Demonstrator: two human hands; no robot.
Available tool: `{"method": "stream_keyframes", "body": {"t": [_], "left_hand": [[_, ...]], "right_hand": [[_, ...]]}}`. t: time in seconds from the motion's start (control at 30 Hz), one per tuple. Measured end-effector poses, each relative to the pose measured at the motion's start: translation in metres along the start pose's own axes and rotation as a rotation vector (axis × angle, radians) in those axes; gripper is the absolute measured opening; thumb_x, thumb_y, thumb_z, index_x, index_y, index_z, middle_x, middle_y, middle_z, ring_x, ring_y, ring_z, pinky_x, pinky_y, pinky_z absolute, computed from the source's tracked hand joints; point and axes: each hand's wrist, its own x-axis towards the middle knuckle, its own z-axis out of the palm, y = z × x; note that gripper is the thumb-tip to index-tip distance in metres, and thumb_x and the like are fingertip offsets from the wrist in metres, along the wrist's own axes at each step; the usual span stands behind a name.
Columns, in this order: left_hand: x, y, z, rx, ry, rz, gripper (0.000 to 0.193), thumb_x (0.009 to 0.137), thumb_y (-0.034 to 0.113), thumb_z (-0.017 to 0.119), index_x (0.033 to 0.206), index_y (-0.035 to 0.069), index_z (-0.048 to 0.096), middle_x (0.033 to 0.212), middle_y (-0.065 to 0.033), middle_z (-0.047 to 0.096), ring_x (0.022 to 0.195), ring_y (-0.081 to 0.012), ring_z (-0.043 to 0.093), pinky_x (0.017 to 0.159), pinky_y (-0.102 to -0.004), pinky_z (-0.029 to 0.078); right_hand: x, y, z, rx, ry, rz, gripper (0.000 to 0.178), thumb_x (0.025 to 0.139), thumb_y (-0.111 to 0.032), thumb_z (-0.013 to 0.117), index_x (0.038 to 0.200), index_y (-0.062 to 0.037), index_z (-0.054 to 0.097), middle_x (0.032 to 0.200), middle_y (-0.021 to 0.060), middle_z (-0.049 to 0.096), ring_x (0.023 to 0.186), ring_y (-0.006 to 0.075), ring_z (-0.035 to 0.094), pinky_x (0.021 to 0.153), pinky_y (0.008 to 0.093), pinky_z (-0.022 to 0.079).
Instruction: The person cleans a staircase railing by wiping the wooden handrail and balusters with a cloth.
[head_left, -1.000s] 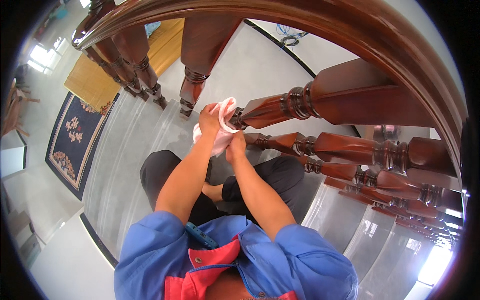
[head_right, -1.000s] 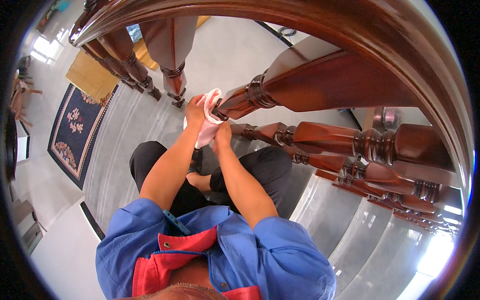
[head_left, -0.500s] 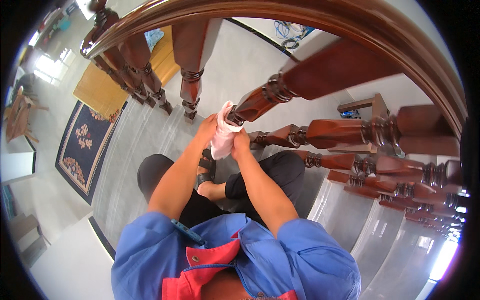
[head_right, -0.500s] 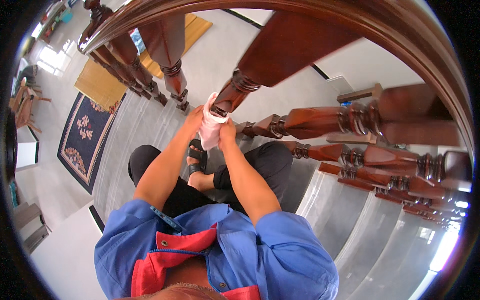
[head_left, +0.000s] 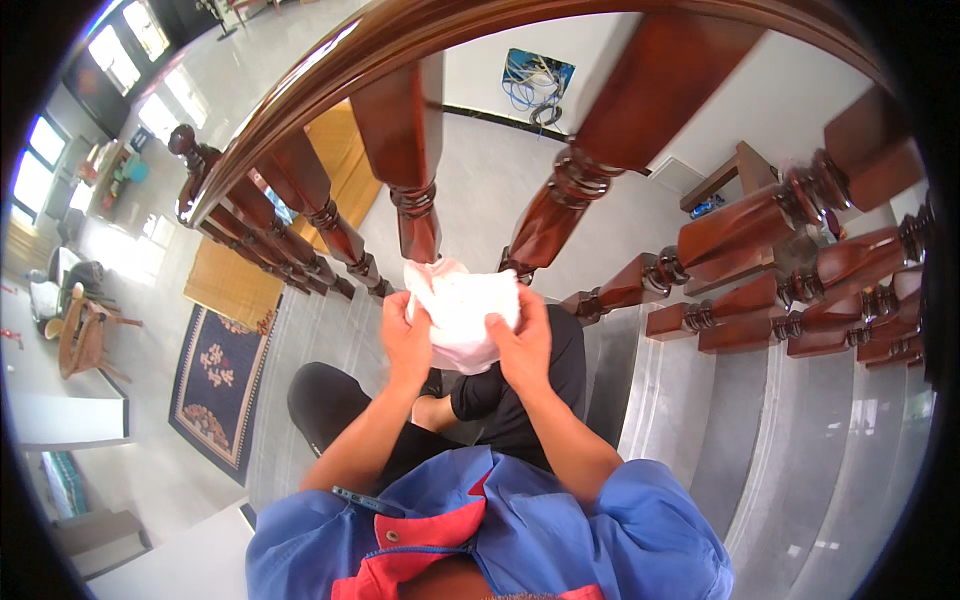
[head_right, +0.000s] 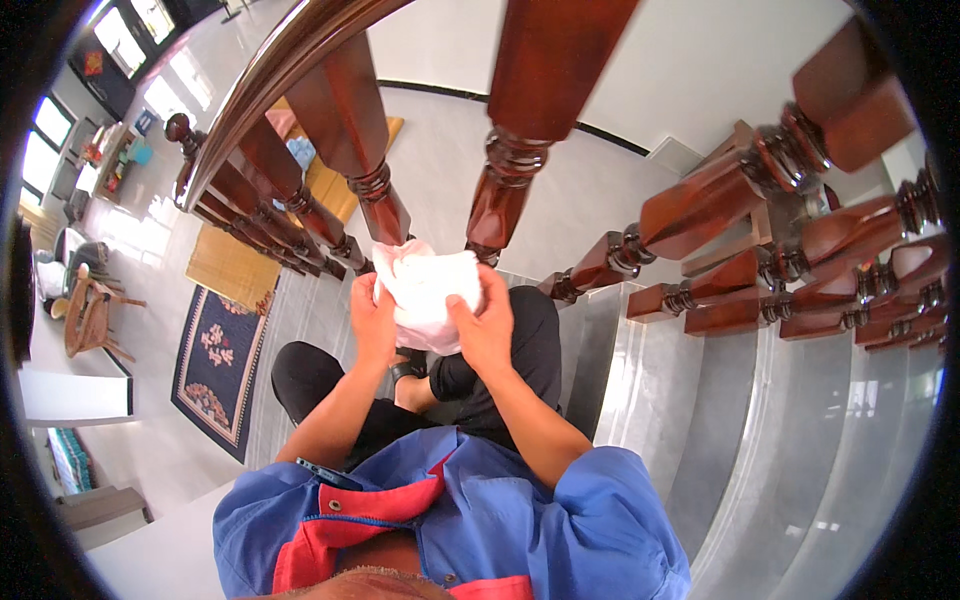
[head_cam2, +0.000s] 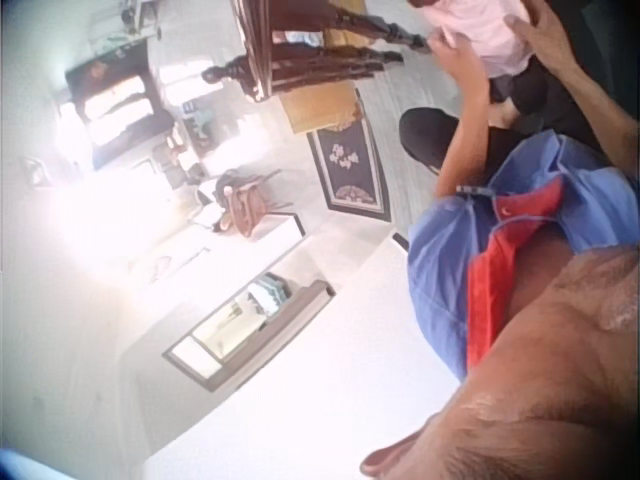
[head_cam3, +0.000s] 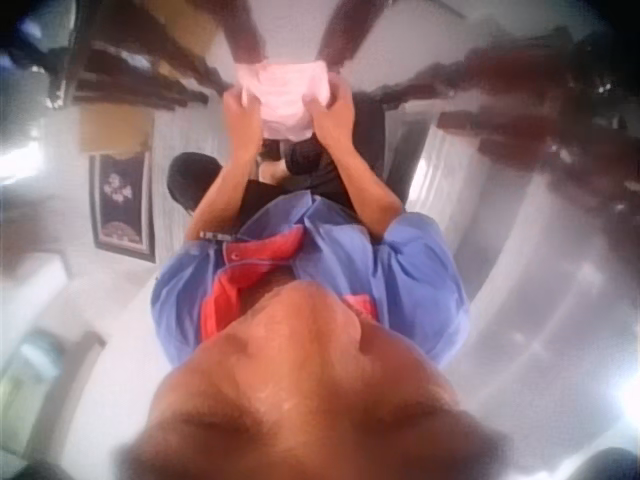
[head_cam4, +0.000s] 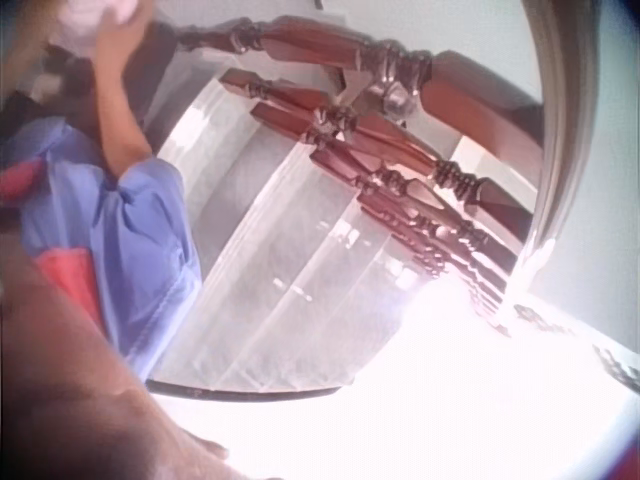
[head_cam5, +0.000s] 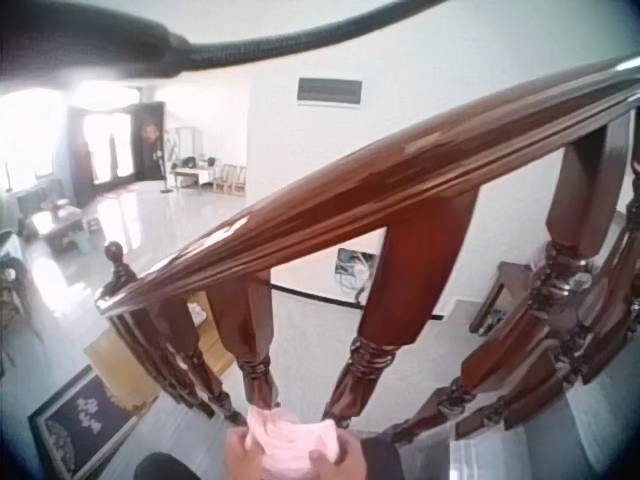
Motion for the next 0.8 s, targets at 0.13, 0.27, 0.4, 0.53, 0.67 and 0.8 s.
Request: {"method": "stream_keyframes", "body": {"t": [0.13,0.27,0.4,0.53,0.67,0.8], "left_hand": [[-0.004,0.11,0.038,-0.426,-0.059,0.269,0.034,0.098,0.02,0.069,0.119,-0.003,0.055,0.112,-0.0081,0.062,0.103,-0.0168,0.06,0.092,-0.0319,0.048],[0.023,0.233,0.08,-0.439,0.046,0.704,0.043,0.103,0.027,0.065,0.129,-0.005,0.052,0.117,-0.008,0.06,0.109,-0.0157,0.058,0.1,-0.0313,0.045],[0.042,0.296,0.098,-0.796,-0.416,0.66,0.048,0.111,0.039,0.048,0.125,-0.005,0.06,0.121,-0.0083,0.063,0.111,-0.015,0.056,0.099,-0.0305,0.044],[0.046,0.313,0.114,-0.549,-0.237,0.694,0.048,0.109,0.04,0.049,0.124,-0.004,0.06,0.112,-0.0089,0.066,0.1,-0.0138,0.058,0.09,-0.0306,0.047],[0.049,0.279,0.123,-0.388,-0.108,0.681,0.046,0.107,0.038,0.051,0.126,-0.002,0.059,0.107,-0.011,0.068,0.094,-0.0167,0.062,0.085,-0.032,0.05],[0.038,0.19,0.132,-0.365,-0.2,0.683,0.053,0.112,0.038,0.036,0.139,-0.004,0.053,0.127,-0.0136,0.065,0.116,-0.0203,0.06,0.101,-0.0333,0.045]], "right_hand": [[0.017,-0.096,-0.007,0.04,0.068,-0.462,0.051,0.095,-0.005,0.067,0.139,0.0012,0.042,0.13,0.0135,0.057,0.118,0.021,0.056,0.106,0.0368,0.044],[0.064,-0.185,-0.018,-0.013,0.265,-0.939,0.057,0.095,-0.004,0.067,0.142,0.0013,0.034,0.135,0.017,0.053,0.117,0.0244,0.058,0.105,0.0388,0.045],[0.124,-0.252,-0.007,-0.023,0.155,-0.913,0.038,0.108,-0.022,0.056,0.135,0.0039,0.054,0.128,0.01,0.062,0.113,0.0153,0.057,0.103,0.0302,0.045],[0.14,-0.267,0.023,0.131,-0.083,-0.721,0.051,0.112,-0.041,0.038,0.131,0.0026,0.057,0.122,0.0084,0.063,0.111,0.019,0.057,0.1,0.0339,0.044],[0.125,-0.233,0.022,0.178,-0.033,-0.652,0.047,0.111,-0.038,0.036,0.126,0.0008,0.058,0.119,0.0101,0.062,0.11,0.0191,0.056,0.098,0.0343,0.044],[0.129,-0.138,0.016,0.038,0.177,-0.695,0.037,0.107,-0.031,0.042,0.116,0.0003,0.06,0.095,0.0134,0.066,0.084,0.0184,0.061,0.077,0.0359,0.05]]}}
